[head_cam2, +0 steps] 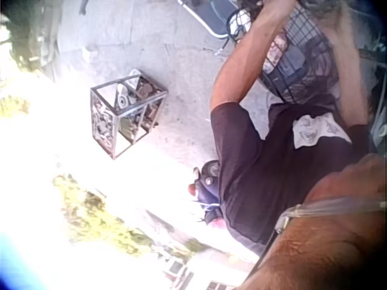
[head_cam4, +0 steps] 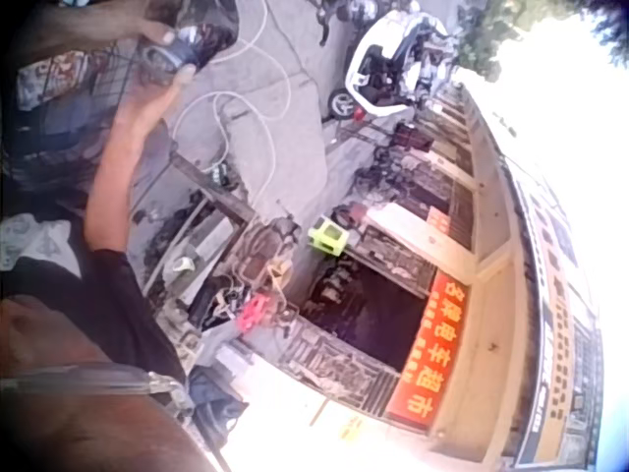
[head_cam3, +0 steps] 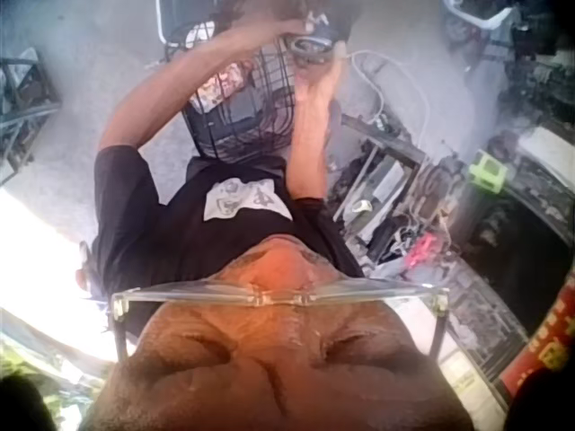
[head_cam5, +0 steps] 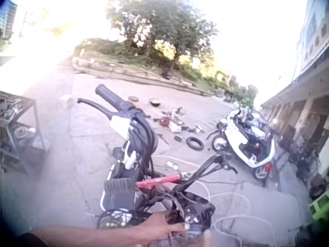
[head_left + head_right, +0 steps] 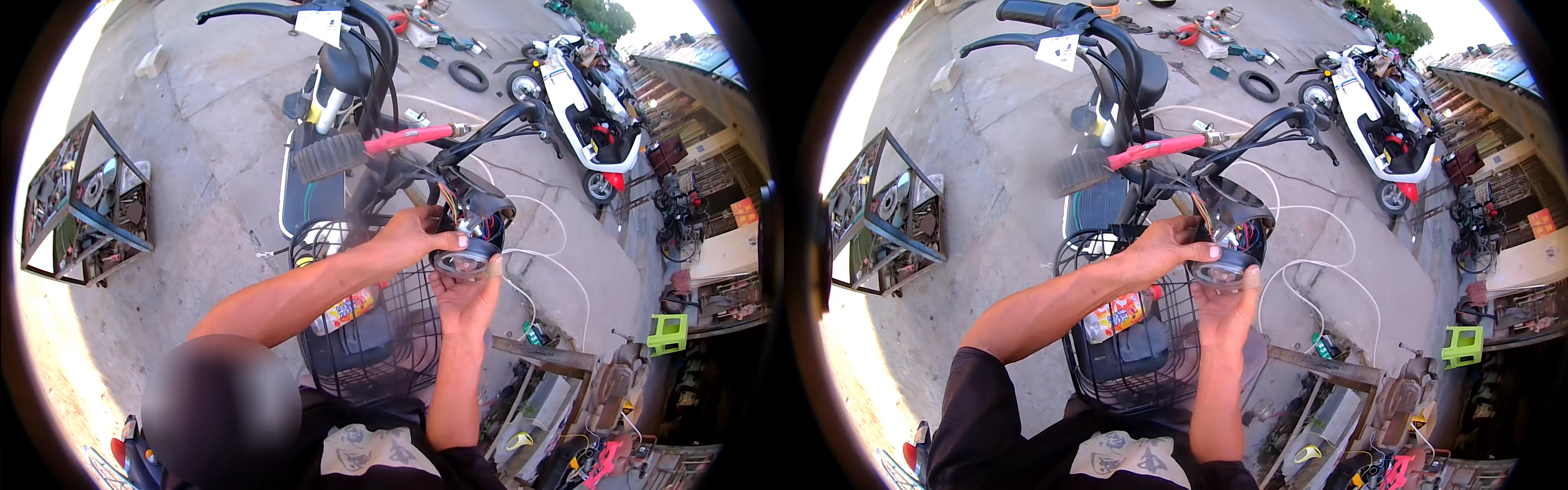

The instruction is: The person holds the disassembled handlebar control unit of an electric scooter and manipulates the internal wiring and components. They repeatedly open and close the plastic housing, adjust the wires, and inspect the internal parts throughout the clip.

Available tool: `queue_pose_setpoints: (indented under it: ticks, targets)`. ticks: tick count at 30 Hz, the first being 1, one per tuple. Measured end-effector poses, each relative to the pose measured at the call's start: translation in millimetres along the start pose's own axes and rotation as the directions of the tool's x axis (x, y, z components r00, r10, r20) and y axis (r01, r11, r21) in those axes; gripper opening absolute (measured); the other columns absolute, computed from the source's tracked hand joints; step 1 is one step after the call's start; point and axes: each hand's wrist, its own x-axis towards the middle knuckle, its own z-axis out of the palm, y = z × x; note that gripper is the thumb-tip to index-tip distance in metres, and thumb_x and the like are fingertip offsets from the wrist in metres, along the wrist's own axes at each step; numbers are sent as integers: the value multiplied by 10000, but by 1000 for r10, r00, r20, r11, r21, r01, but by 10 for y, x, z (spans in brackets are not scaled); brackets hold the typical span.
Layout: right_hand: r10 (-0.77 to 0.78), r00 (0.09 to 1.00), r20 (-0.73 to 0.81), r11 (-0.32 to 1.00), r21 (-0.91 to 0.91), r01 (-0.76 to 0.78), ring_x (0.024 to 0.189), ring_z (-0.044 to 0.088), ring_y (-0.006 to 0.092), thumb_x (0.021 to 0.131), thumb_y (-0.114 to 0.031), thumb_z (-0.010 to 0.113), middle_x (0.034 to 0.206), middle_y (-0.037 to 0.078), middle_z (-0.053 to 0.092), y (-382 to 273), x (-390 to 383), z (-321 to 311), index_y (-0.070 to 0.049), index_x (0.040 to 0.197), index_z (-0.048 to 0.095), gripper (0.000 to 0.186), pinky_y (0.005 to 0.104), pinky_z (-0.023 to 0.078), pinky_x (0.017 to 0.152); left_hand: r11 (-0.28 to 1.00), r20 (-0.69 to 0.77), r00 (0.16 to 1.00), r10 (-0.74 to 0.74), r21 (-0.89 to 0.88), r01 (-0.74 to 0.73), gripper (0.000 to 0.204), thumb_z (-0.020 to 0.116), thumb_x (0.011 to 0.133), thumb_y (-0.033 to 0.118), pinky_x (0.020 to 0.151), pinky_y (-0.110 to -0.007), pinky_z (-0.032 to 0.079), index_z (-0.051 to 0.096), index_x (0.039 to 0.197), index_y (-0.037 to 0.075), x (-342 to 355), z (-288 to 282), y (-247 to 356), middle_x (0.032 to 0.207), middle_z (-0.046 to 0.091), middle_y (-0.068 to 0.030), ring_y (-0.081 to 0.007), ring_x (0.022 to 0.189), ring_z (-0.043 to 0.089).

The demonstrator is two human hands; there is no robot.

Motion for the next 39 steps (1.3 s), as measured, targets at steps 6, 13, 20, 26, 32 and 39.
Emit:
queue_pose_setpoints:
  ticks: [6,13,20,26,32,39]
  targets:
    - [-4,1000,20,998,70,2,1440,521,373,923,-636,818,1521,160,533,41,-125,234,-74,1553,495,904,635,484,1195,999,16,1000,-11,-37,11,948,899,911,164,1229,-387,427,371,1638,-141,-100,62,117,1505,656,-195,-237,1406,600]
    - [-55,998,35,995,83,51,1383,582,359,954,-536,805,1490,167,573,109,-33,193,-74,1518,530,779,631,515,1163,982,68,995,71,171,-81,885,894,953,301,1193,-398,468,449,1610,-91,-34,-44,18,1482,665,-189,-236,1361,627]
    - [-268,963,-2,962,-47,267,1191,705,329,979,-400,787,1412,158,622,250,30,102,-93,1525,442,715,515,666,884,868,-155,925,347,426,-254,488,765,1030,215,1063,-380,547,598,1420,-28,-30,-140,58,1256,700,-110,-195,1209,663]
    - [-332,943,-6,942,-63,331,1150,714,326,990,-504,764,1369,176,644,332,52,59,-93,1521,456,738,508,671,853,933,-125,929,347,147,-329,419,710,1057,126,1076,-368,547,601,1434,-21,-22,-136,51,1333,710,-104,-186,1237,671]
    - [-274,962,-15,961,-35,274,1093,724,304,1007,-531,727,1315,172,666,277,46,-75,-92,1496,488,699,485,667,814,930,-64,931,360,-54,-364,501,720,1054,209,1073,-391,550,582,1455,-57,-24,-120,75,1369,707,-131,-207,1247,683]
    - [-212,977,-39,977,5,212,1043,743,309,970,-432,808,1254,170,677,71,-61,-94,-45,1452,475,702,485,672,791,936,-49,935,352,3,-352,580,748,1027,260,1093,-407,530,537,1475,-42,-30,-144,42,1367,697,-129,-208,1250,669]
